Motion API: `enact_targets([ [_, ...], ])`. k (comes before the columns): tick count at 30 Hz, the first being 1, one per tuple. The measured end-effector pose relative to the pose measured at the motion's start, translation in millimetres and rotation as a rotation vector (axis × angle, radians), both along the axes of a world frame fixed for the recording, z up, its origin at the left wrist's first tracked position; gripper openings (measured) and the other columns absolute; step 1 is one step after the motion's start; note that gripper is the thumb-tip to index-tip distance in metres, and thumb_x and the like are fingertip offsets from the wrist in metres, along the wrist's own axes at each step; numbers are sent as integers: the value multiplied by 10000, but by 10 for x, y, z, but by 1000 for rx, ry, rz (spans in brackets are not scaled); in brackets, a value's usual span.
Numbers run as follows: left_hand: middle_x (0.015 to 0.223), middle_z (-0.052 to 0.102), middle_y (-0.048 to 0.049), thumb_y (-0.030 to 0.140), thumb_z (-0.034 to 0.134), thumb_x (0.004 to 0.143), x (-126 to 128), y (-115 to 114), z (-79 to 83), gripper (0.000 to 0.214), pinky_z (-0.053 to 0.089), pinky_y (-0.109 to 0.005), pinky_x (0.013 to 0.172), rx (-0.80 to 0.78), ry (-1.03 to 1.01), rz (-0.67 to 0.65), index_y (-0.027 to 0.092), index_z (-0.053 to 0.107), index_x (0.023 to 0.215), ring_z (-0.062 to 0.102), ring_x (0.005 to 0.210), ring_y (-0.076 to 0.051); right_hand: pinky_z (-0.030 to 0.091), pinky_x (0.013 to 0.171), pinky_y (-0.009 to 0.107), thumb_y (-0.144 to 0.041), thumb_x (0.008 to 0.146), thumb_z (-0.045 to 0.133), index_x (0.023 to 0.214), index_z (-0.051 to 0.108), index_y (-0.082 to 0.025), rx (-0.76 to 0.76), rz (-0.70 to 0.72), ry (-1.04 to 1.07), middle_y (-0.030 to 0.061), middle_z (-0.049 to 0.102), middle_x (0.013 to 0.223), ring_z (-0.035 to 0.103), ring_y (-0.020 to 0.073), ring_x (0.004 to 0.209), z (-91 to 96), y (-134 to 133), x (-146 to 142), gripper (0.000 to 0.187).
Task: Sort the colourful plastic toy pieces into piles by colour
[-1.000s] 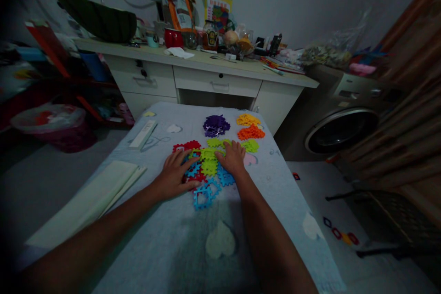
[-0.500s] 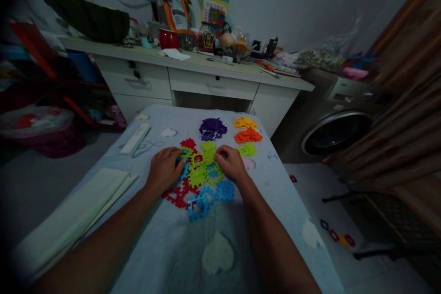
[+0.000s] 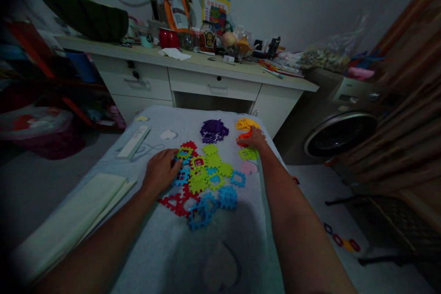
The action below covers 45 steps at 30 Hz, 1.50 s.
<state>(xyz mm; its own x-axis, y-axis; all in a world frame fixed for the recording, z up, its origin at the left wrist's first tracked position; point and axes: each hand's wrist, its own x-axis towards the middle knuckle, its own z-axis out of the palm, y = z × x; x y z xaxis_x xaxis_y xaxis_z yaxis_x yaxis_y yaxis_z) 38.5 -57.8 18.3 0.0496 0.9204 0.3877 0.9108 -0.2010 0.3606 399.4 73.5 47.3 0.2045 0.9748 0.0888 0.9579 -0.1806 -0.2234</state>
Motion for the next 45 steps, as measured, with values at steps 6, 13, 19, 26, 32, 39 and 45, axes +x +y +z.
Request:
enact_targets([
  [6, 1202, 652, -108, 352, 455, 917, 9, -15, 23, 377, 433, -443, 955, -30, 14, 7, 185, 599, 1224, 579, 1111, -284, 452, 950, 490, -546, 663, 741, 1413, 435, -235, -29, -1, -39, 162, 477, 1411, 532, 356, 1205, 50, -194, -115, 867],
  [13, 1203, 653, -110, 356, 449, 920, 13, -9, 11, 394, 423, -455, 967, -35, 19, 3, 174, 583, 1244, 572, 1128, -296, 445, 958, 440, -472, 717, 725, 1225, 604, -211, -24, 299, -61, 126, 615, 1219, 565, 314, 1145, 209, -611, -407, 583],
  [19, 1207, 651, -116, 375, 445, 921, -1, 17, -32, 419, 421, -462, 969, -23, 14, -1, 172, 573, 1264, 572, 1124, -299, 430, 1009, 420, -445, 769, 734, 1181, 614, -165, 167, 591, 166, 138, 607, 1199, 558, 268, 1142, 350, -987, -934, 512],
  [26, 1211, 654, -91, 454, 326, 986, -35, 15, -25, 446, 410, -431, 983, -48, -80, -26, 193, 586, 1239, 571, 1138, -271, 466, 966, 366, -488, 873, 605, 1168, 621, -218, 161, 625, 447, 80, 641, 1179, 604, 209, 1083, 380, -877, -981, 400],
  [32, 1283, 613, -120, 508, 399, 956, 13, -48, 27, 463, 357, -483, 1042, 23, -25, -10, 207, 588, 1253, 514, 1205, -296, 375, 1038, 547, -567, 739, 697, 1358, 509, -193, 41, -135, 94, 198, 470, 1416, 447, 387, 1304, 215, -267, -274, 747],
  [39, 1483, 453, -88, 497, 543, 887, 161, -164, 102, 505, 197, -577, 1150, 93, 86, -313, 271, 563, 1339, 294, 1402, -346, 434, 951, 533, -580, 706, 688, 1211, 583, -206, -145, -92, 17, 175, 547, 1296, 533, 380, 1191, 8, -159, -164, 637],
  [45, 1502, 443, -67, 484, 580, 875, 276, -213, 99, 499, 250, -580, 1134, -6, 123, -561, 302, 565, 1339, 296, 1410, -347, 479, 807, 343, -279, 717, 649, 1050, 625, -202, -38, 46, -73, 112, 630, 1128, 614, 265, 995, 3, -312, -288, 343],
])
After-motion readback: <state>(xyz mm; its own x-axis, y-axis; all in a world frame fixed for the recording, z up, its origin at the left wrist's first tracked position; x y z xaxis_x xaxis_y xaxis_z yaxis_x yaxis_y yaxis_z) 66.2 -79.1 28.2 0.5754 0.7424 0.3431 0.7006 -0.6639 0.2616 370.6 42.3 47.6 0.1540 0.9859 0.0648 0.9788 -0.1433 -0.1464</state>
